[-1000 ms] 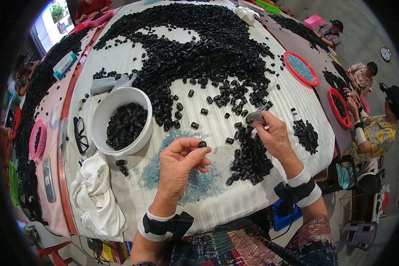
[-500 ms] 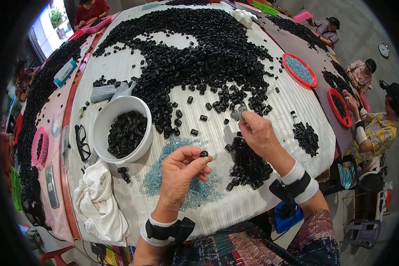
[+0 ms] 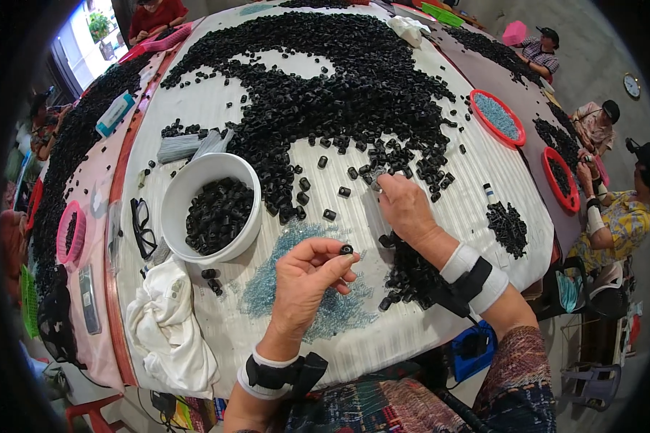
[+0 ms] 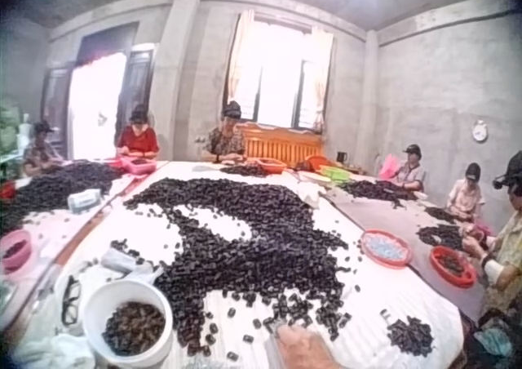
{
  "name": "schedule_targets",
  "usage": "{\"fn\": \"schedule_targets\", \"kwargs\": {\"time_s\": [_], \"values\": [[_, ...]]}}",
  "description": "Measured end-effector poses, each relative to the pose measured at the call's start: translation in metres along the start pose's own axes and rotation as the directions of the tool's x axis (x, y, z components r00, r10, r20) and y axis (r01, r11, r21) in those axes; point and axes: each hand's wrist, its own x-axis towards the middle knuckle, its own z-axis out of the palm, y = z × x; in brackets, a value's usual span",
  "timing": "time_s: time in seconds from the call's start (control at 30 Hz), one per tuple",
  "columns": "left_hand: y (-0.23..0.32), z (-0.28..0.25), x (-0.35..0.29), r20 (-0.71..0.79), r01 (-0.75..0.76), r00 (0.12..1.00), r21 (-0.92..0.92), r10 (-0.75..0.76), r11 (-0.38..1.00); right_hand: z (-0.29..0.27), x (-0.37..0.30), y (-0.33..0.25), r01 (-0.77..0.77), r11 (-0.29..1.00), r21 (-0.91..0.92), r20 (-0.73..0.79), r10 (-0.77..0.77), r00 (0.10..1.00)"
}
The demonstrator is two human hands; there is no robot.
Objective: Sorting and inspecting black plastic mechanical components on an assembly table.
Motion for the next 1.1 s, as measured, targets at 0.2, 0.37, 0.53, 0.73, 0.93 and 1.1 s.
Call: {"fn": "schedule_targets", "kwargs": {"time_s": [0.2,0.37,0.53,0.73,0.93,1.1], "values": [[-0.002,-0.002,0.001,-0.008,-0.003,1.0,0.043,0.004,0.999,-0.003,-0.004,-0.007,0.055,0.998,0.022,-0.021,-0.055,0.998],[-0.002,0.0,0.0,0.003,-0.02,1.0,0.056,0.02,0.998,-0.004,-0.005,-0.011,0.037,0.999,-0.018,-0.011,-0.038,0.999],[-0.002,0.002,-0.001,0.01,-0.042,0.999,0.093,0.042,0.995,-0.023,-0.011,-0.029,0.105,0.95,0.295,-0.086,-0.083,0.993],[-0.003,0.003,-0.004,-0.007,-0.045,0.999,0.084,0.045,0.995,-0.069,-0.033,-0.079,0.224,0.824,0.52,-0.157,-0.165,0.974],[-0.005,0.003,-0.003,0.008,-0.076,0.997,0.09,0.076,0.993,-0.072,-0.037,-0.087,0.235,0.848,0.475,-0.155,-0.182,0.971],[-0.005,0.003,-0.003,0.003,-0.104,0.994,0.127,0.105,0.986,-0.069,-0.038,-0.087,0.278,0.862,0.423,-0.173,-0.225,0.959]]}}
